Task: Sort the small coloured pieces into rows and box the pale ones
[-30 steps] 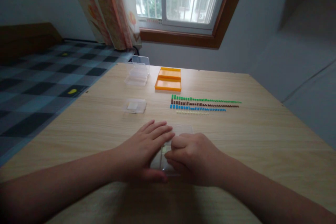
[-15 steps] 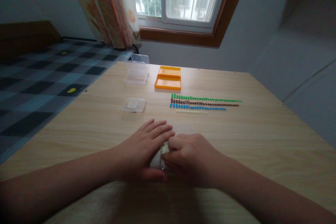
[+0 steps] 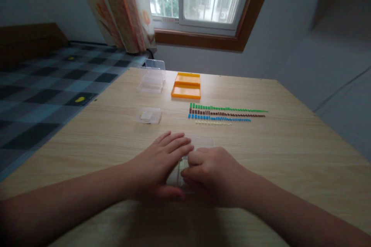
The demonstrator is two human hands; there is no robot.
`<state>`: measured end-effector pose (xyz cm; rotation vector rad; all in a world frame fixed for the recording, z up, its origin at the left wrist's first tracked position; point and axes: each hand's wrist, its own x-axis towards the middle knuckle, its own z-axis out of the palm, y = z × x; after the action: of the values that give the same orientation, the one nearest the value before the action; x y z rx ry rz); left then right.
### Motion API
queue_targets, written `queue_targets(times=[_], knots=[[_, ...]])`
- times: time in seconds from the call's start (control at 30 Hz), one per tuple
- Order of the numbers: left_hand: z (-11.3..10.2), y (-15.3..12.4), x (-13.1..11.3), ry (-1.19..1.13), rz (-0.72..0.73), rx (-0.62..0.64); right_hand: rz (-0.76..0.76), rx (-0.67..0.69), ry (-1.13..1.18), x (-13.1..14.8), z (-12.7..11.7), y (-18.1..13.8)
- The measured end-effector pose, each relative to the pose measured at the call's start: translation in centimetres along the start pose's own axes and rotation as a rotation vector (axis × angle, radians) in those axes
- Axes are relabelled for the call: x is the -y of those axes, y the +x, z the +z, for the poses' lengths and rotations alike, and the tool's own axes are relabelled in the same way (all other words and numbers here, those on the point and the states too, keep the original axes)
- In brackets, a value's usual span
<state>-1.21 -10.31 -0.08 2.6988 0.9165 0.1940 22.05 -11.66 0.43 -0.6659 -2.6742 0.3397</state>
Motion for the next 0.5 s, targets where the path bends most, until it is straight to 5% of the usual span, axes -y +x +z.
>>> queue_targets(times=[0.5], knots=[[0.01,-0.01,0.02,-0.016,0.001,-0.017,-0.005,-0.015,-0.037,0.14,0.04,0.33]])
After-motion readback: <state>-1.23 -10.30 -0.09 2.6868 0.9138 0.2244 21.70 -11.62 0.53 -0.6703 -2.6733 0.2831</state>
